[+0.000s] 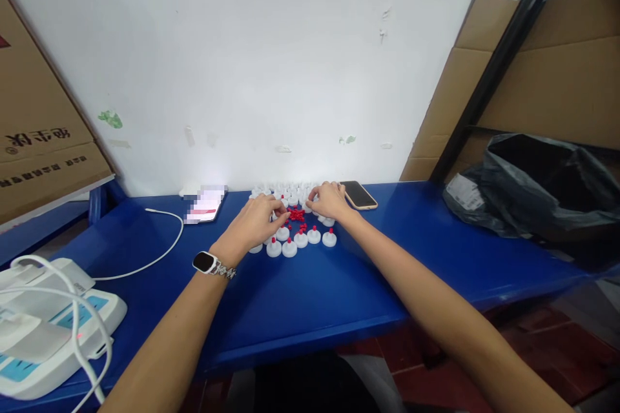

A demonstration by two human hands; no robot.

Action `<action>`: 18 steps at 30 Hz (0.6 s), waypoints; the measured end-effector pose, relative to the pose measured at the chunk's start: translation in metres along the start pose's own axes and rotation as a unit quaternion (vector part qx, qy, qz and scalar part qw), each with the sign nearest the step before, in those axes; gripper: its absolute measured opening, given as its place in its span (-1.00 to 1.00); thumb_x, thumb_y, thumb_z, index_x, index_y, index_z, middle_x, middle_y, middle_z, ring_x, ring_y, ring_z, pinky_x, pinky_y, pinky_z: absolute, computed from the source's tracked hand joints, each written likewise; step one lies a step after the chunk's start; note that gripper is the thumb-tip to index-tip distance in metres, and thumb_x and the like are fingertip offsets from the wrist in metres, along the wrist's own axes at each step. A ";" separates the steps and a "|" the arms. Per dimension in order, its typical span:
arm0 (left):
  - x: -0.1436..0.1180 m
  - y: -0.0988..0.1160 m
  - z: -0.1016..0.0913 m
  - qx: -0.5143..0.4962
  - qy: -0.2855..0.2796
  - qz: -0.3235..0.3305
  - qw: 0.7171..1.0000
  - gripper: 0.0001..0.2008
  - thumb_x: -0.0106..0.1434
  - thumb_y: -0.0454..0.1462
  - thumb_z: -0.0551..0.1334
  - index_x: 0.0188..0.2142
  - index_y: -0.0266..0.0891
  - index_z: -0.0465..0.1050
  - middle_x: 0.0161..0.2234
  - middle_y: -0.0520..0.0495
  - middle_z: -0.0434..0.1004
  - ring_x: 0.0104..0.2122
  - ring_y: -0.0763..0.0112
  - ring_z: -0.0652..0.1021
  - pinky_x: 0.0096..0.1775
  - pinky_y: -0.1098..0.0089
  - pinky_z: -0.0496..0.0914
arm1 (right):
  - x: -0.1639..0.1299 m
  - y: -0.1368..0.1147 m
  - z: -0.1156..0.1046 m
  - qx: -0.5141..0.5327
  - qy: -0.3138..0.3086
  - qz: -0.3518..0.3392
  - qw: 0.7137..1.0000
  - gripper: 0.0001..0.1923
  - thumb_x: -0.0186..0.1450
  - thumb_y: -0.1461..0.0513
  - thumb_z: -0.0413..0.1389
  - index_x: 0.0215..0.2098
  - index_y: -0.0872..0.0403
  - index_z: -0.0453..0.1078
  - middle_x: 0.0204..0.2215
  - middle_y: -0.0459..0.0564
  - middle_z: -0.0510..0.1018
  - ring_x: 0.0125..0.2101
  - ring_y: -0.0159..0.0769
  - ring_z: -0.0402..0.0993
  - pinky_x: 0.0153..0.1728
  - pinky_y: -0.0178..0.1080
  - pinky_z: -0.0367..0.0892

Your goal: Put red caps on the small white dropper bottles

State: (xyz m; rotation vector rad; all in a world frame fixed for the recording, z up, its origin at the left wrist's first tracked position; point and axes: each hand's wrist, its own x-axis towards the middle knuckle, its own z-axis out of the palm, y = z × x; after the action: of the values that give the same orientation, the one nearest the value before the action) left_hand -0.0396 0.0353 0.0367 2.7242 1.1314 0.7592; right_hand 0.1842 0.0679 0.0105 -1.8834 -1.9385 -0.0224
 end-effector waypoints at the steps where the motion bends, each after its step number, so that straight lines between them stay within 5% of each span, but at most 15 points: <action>1: 0.000 0.001 0.000 0.000 -0.003 0.000 1.000 -0.73 0.32 -0.14 0.14 -0.31 -0.20 0.57 -0.33 -0.14 0.56 -0.27 0.20 0.47 -0.24 0.25 0.27 | 0.002 0.000 0.002 0.000 -0.005 0.004 1.000 -0.79 0.18 0.09 0.18 -0.33 0.01 0.58 -0.20 0.15 0.52 -0.06 0.06 0.31 0.03 0.07 0.04; 8: 0.010 0.003 0.006 0.027 -0.020 0.046 0.998 -0.81 0.30 -0.23 0.17 -0.29 -0.17 0.57 -0.28 -0.11 0.56 -0.22 0.18 0.46 -0.17 0.23 0.25 | -0.009 -0.002 -0.007 0.122 0.075 -0.049 0.988 -0.82 0.28 0.17 0.05 -0.23 0.04 0.45 -0.21 0.07 0.55 -0.13 -0.11 0.40 -0.08 -0.09 0.18; 13: 0.027 0.008 0.015 0.019 -0.103 0.026 0.994 -0.94 0.11 -0.24 0.34 -0.47 -0.14 0.59 -0.39 -0.10 0.58 -0.24 0.12 0.46 -0.13 0.18 0.21 | -0.025 -0.004 -0.017 0.267 0.060 -0.106 0.956 -0.85 0.33 0.20 -0.01 -0.17 0.03 0.33 -0.30 -0.05 0.57 -0.37 -0.32 0.47 -0.34 -0.27 0.25; 18: 0.031 0.012 0.023 -0.023 -0.113 0.018 0.993 -0.88 -0.02 -0.30 0.40 -0.62 -0.14 0.52 -0.54 -0.07 0.52 -0.22 0.08 0.45 -0.03 0.13 0.18 | -0.030 -0.008 -0.016 0.293 0.064 -0.109 0.948 -0.87 0.31 0.21 0.02 -0.21 0.05 0.34 -0.30 -0.05 0.57 -0.37 -0.34 0.47 -0.36 -0.30 0.25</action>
State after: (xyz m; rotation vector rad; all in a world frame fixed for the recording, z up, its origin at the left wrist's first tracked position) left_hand -0.0018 0.0505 0.0326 2.7142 1.0051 0.4598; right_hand 0.1808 0.0340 0.0180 -1.2462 -1.7960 0.3216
